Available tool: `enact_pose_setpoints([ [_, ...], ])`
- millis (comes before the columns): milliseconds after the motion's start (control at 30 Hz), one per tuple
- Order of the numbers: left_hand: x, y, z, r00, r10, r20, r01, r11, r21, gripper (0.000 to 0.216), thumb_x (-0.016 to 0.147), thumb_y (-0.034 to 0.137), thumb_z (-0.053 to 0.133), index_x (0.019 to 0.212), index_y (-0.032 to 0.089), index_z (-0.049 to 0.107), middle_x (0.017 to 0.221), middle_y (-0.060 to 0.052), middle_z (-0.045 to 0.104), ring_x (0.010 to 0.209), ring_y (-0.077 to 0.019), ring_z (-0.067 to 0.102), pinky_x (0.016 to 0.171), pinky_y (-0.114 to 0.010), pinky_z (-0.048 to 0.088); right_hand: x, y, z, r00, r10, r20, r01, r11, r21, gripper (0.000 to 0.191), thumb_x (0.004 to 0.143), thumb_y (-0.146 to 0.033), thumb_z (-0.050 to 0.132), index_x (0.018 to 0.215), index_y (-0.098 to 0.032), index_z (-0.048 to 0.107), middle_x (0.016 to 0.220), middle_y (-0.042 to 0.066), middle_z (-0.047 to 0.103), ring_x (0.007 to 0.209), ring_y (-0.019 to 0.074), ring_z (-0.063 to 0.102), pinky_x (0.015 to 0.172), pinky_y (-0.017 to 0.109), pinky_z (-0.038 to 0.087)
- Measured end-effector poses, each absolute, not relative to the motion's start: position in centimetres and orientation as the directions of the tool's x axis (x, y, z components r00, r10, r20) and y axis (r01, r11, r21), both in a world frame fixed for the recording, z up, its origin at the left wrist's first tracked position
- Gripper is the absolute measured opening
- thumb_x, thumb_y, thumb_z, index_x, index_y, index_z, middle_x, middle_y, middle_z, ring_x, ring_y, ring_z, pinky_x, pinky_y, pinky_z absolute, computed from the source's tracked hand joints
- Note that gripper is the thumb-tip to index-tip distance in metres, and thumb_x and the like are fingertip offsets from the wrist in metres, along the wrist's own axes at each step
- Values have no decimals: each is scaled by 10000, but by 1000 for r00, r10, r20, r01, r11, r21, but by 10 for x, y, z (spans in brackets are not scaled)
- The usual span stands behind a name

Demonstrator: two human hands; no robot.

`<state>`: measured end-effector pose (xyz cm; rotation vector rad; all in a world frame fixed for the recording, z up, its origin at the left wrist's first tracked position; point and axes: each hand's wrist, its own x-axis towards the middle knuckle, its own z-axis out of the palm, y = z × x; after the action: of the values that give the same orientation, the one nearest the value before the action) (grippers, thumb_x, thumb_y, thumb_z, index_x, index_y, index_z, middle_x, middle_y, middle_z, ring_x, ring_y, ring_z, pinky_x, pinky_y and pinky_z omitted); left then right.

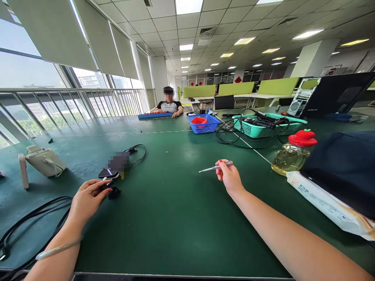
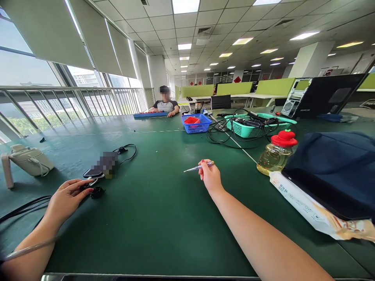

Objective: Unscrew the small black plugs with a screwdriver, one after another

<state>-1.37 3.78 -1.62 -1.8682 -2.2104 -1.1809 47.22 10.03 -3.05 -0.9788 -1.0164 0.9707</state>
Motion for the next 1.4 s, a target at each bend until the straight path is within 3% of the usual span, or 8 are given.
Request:
enact_pose_setpoints([
  [100, -14, 38, -16, -275, 855, 440, 865, 21, 501, 508, 716, 577, 597, 1083, 258, 743, 1166, -77, 651, 862, -225, 675, 852, -365, 546, 472, 100, -29, 234, 946, 224, -167, 266, -950, 409, 772, -604, 677, 753, -206, 584, 542, -48, 527, 419, 77, 430, 395, 218, 352],
  [367, -10, 38, -15, -320, 874, 366, 852, 96, 515, 512, 658, 585, 623, 1011, 219, 687, 909, -63, 746, 828, -247, 699, 728, -314, 531, 469, 96, -24, 231, 940, 251, -139, 288, -947, 402, 777, -599, 666, 734, -209, 578, 529, -44, 521, 409, 86, 422, 384, 229, 344],
  [533, -5, 37, -12, -257, 885, 389, 902, 76, 425, 432, 700, 545, 588, 973, 241, 725, 1049, -69, 722, 762, -224, 683, 686, -311, 527, 469, 97, -24, 227, 941, 252, -137, 287, -948, 404, 774, -602, 666, 736, -210, 577, 532, -43, 523, 408, 87, 427, 384, 232, 347],
  [833, -4, 40, -12, -208, 877, 433, 931, 43, 361, 393, 753, 529, 547, 942, 247, 745, 1156, -66, 679, 812, -219, 671, 755, -332, 541, 468, 97, -23, 211, 950, 230, -136, 261, -956, 429, 762, -624, 671, 734, -206, 579, 518, -49, 522, 399, 79, 424, 382, 222, 339],
  [1100, -6, 45, -19, -99, 903, 418, 969, -9, 249, 435, 818, 423, 440, 1074, 273, 759, 1238, -60, 694, 1151, -308, 631, 944, -402, 534, 469, 100, -28, 191, 950, 249, -130, 276, -952, 443, 764, -646, 659, 745, -208, 593, 521, -50, 523, 394, 86, 433, 373, 227, 352],
  [1400, -4, 44, -21, -19, 925, 380, 983, -52, 176, 485, 806, 330, 389, 1125, 271, 750, 1273, -38, 683, 1060, -268, 683, 873, -338, 570, 470, 101, -30, 181, 950, 254, -127, 279, -952, 428, 776, -639, 649, 750, -215, 595, 529, -51, 521, 396, 92, 437, 379, 235, 366],
])
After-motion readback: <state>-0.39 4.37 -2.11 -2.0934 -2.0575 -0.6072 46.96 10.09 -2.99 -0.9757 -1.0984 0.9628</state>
